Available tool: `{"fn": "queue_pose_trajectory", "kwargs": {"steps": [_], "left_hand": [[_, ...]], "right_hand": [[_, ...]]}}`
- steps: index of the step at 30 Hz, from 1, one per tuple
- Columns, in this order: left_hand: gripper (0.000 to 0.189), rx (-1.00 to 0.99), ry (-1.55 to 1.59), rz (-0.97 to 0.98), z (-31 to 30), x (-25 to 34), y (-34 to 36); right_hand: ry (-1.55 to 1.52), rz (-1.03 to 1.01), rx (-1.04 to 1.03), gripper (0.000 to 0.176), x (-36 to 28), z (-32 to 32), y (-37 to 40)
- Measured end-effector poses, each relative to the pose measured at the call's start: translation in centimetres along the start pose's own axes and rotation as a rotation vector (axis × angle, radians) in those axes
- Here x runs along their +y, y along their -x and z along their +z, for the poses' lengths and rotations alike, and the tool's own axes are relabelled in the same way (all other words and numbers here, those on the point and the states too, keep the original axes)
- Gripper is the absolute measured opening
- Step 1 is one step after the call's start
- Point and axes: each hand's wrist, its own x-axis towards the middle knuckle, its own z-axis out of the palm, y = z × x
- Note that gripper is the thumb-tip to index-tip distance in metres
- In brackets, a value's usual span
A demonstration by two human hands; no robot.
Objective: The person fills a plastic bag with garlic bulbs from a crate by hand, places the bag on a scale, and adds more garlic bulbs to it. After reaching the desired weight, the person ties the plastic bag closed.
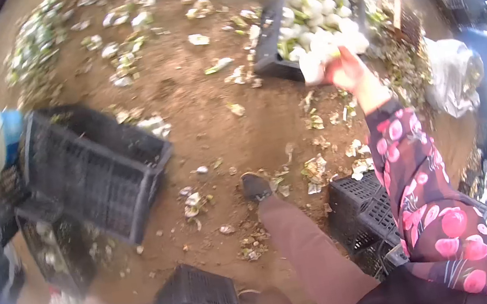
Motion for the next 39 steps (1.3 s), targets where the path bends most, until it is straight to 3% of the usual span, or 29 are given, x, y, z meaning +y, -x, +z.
{"fn": "queue_pose_trajectory", "kwargs": {"steps": [1,2,3,4,5,7,8,9,12,15,17,20,21,24,25,28,32,34,35,36,37,38,39], "left_hand": [[0.031,-0.147,-0.149,-0.196,-7.3,-3.0,-9.7],[0.031,-0.163,-0.088,-0.168,-2.1,-3.1,-2.9],[0.027,-0.194,-0.104,0.222,1.3,-4.3,5.4],[0.024,-0.183,-0.103,0.619,2.8,-5.3,9.7],[0.021,-0.12,-0.09,1.009,2.1,-7.1,12.0],[0.025,-0.234,-0.015,0.96,-2.6,-10.5,7.7],[0.032,-0.249,-0.016,1.022,-4.8,-12.3,6.0],[0.032,-0.337,0.141,1.132,-6.9,-14.6,3.5],[0.032,-0.213,0.273,1.107,-14.4,-20.8,2.0],[0.03,-0.293,0.557,1.175,-21.4,-27.2,-1.2],[0.029,-0.238,0.706,1.221,-25.5,-31.8,-4.7],[0.025,-0.109,0.806,1.184,-28.4,-38.0,-9.1],[0.024,-0.058,0.846,1.181,-28.3,-39.4,-10.5],[0.023,-0.124,1.06,1.162,-26.8,-42.3,-11.9],[0.023,-0.17,1.131,1.158,-26.6,-43.0,-12.7],[0.025,-0.182,1.007,1.045,-27.9,-43.5,-14.1],[0.026,-0.321,1.087,1.073,-30.9,-45.0,-20.1],[0.025,-0.281,1.431,1.091,-34.4,-46.6,-21.6],[0.025,-0.298,1.409,1.102,-35.6,-47.7,-22.9],[0.024,-0.258,1.469,0.995,-35.9,-49.0,-24.2],[0.024,-0.214,1.522,0.888,-35.7,-50.4,-25.8],[0.024,-0.209,1.637,0.955,-33.7,-51.3,-28.2],[0.024,-0.049,1.338,0.817,-39.0,-52.5,-24.0]], "right_hand": [[-0.057,-0.003,-0.263,0.032,2.5,-0.6,0.5],[-0.035,0.138,-0.091,0.032,5.1,0.8,2.0],[0.028,0.125,-0.116,0.055,8.5,1.1,2.7],[0.175,0.206,-0.068,0.052,11.6,3.9,5.1],[0.102,0.32,-0.152,0.053,15.1,5.7,7.5],[0.18,0.392,-0.296,0.064,21.8,12.0,13.4],[0.222,0.489,-0.328,0.066,24.8,15.6,16.7],[0.299,0.542,-0.532,0.067,28.4,17.9,19.3],[0.382,0.659,-0.716,0.064,37.7,25.9,30.2],[0.472,0.851,-0.77,0.069,46.4,33.1,40.8],[0.559,0.854,-0.902,0.068,53.2,36.4,47.3],[0.761,0.937,-1.046,0.064,61.7,43.9,56.5],[0.949,0.885,-1.226,0.063,64.5,45.2,57.7],[1.13,0.43,-1.728,0.049,71.8,50.4,63.5],[1.151,0.229,-1.884,0.048,74.5,51.3,65.4],[0.988,-0.052,-2.19,0.045,83.6,53.4,70.9],[0.94,-0.189,-2.388,0.044,96.9,53.0,78.0],[0.925,-0.236,-2.487,0.046,102.4,51.8,78.8],[1.067,-0.405,-2.602,0.047,105.1,51.2,78.7],[1.221,-0.592,-2.696,0.047,107.2,50.7,78.3],[1.253,-0.619,-2.665,0.047,108.6,50.1,77.8],[1.279,-0.685,-2.677,0.05,108.8,49.9,77.0],[1.317,-0.746,-2.692,0.053,109.5,49.7,76.7]]}}
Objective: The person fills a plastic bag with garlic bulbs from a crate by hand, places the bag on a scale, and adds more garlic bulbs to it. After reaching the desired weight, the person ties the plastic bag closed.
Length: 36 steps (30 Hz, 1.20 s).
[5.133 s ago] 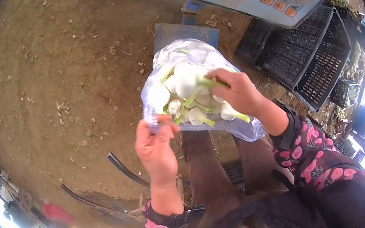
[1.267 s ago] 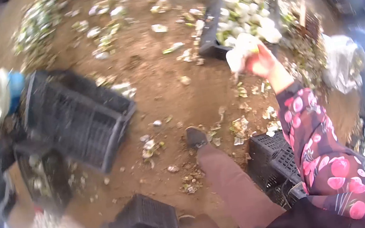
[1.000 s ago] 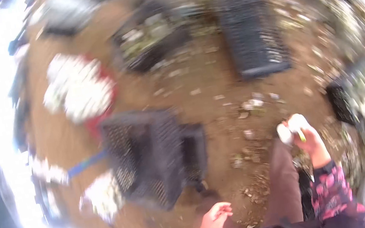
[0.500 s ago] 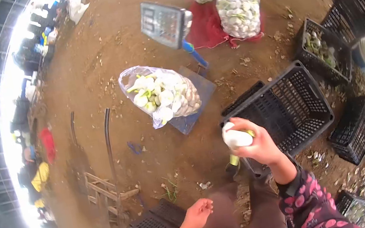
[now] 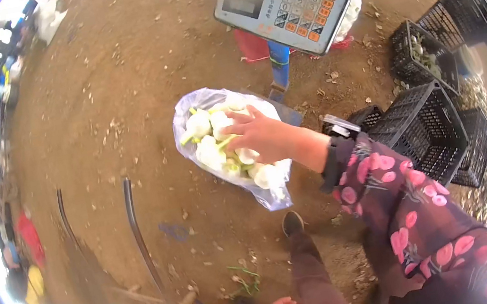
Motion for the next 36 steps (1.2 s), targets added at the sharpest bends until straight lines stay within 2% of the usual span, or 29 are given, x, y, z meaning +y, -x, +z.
{"fn": "queue_pose_trajectory", "kwargs": {"steps": [1,2,4,5,6,9,10,12,15,22,32,34,35,36], "left_hand": [[0.025,-0.007,-0.022,-0.038,-1.0,0.3,-0.3],[0.026,-0.01,-0.041,-0.079,-1.9,0.3,-0.4],[0.027,-0.021,-0.013,-0.097,-2.7,0.3,-0.6],[0.028,-0.018,0.018,-0.115,-2.7,0.5,-0.8],[0.028,-0.026,0.012,-0.102,-2.5,1.0,-1.0],[0.026,-0.073,-0.016,-0.046,-2.0,2.4,-1.7],[0.026,-0.074,-0.022,-0.041,-1.9,2.8,-1.8],[0.026,-0.086,0.087,-0.051,-1.7,3.4,-1.9],[0.027,-0.097,0.105,-0.032,-2.4,2.6,-2.4],[0.028,-0.082,0.082,-0.021,-2.7,3.4,-2.6],[0.021,-0.085,0.039,-0.005,-1.1,3.9,-1.7],[0.016,-0.098,0.024,-0.019,-0.1,3.6,-2.2],[0.013,-0.093,-0.104,0.038,0.7,3.9,-1.5],[0.014,-0.113,-0.201,0.049,2.0,5.0,-0.6]], "right_hand": [[-0.015,0.107,-0.227,0.057,-0.8,-2.4,-0.4],[-0.01,0.127,-0.222,0.057,-1.2,-3.2,-0.2],[-0.485,0.13,-0.071,0.058,-1.9,-4.5,0.7],[-0.461,0.165,0.025,0.052,-2.3,-4.5,1.2],[-0.449,0.167,0.036,0.052,-2.8,-4.6,1.8],[-0.462,0.319,0.45,0.04,-4.3,-5.4,3.1],[-0.46,0.318,0.458,0.04,-4.8,-6.1,3.6],[-0.432,0.43,0.632,0.035,-5.7,-7.4,5.1],[-0.392,0.544,0.683,0.03,-6.4,-8.2,7.7],[-0.396,0.716,0.637,0.03,-6.7,-6.1,13.8],[-0.468,0.757,0.569,0.03,-8.6,-4.9,18.6],[-0.537,0.82,0.562,0.023,-9.0,-4.0,21.6],[-0.402,0.716,0.557,0.018,-9.1,-3.9,24.1],[-0.412,0.783,0.559,0.013,-9.8,-4.4,26.4]]}}
